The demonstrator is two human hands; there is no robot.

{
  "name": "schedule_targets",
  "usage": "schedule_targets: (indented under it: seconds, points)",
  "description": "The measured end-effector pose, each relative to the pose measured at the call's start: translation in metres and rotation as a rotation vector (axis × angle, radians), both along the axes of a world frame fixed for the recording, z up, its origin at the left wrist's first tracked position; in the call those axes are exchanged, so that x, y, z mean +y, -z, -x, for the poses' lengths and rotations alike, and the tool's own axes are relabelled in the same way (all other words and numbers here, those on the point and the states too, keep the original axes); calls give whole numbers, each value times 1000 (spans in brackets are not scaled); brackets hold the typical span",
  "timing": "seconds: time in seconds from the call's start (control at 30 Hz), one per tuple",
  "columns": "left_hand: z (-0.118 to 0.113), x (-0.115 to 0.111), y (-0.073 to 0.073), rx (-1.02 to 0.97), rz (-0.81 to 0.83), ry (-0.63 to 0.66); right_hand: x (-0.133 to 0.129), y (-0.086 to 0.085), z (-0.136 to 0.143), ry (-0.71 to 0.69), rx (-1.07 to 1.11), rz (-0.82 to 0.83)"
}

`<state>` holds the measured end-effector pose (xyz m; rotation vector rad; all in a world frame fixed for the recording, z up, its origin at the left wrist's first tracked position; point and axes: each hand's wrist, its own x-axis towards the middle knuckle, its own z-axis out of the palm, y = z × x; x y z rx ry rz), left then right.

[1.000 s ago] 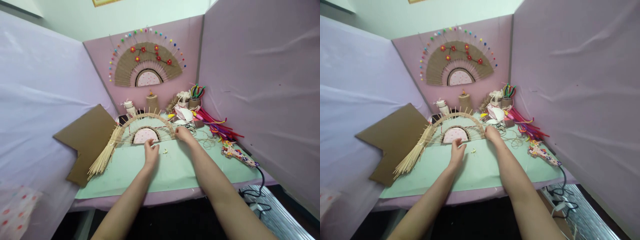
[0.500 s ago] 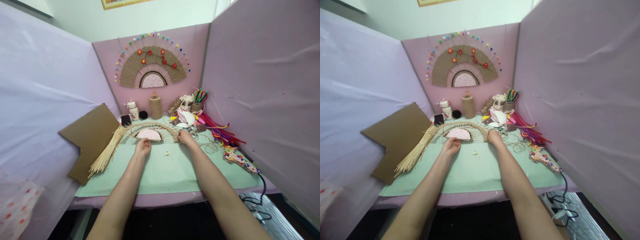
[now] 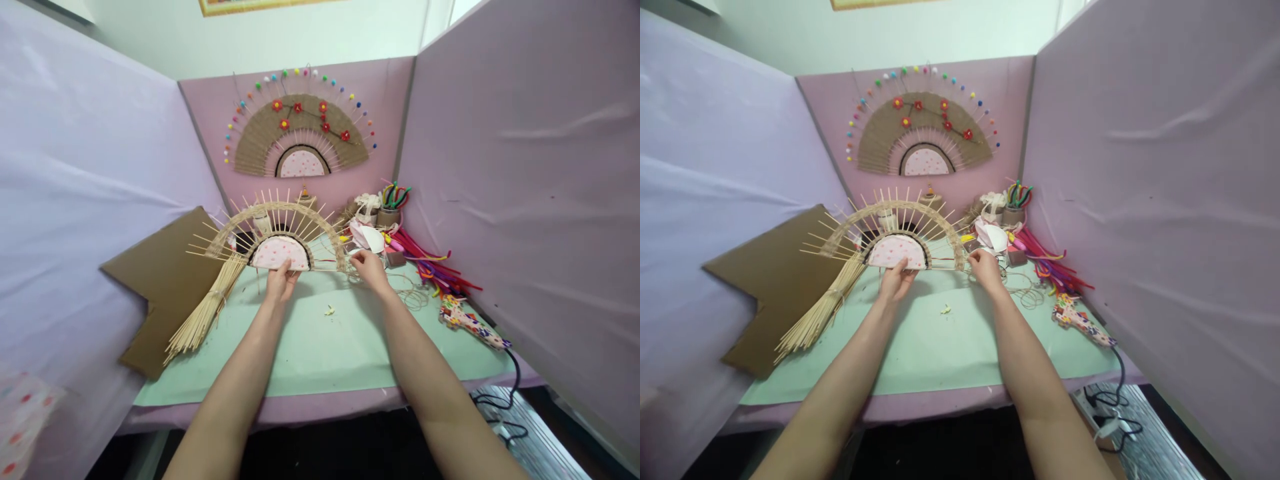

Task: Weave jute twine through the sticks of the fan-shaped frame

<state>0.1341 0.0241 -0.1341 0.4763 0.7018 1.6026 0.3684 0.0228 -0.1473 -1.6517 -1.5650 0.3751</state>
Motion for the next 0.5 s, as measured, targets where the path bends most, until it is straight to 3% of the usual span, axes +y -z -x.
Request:
schedule_targets:
  seconds: [0.37,0.5]
  points:
    - [14,5,8,-114,-94,-2,-3,-1,6,-52,125,-267]
    - [21,5,6,-141,-99,0,-4,-5,2,5,133,-326]
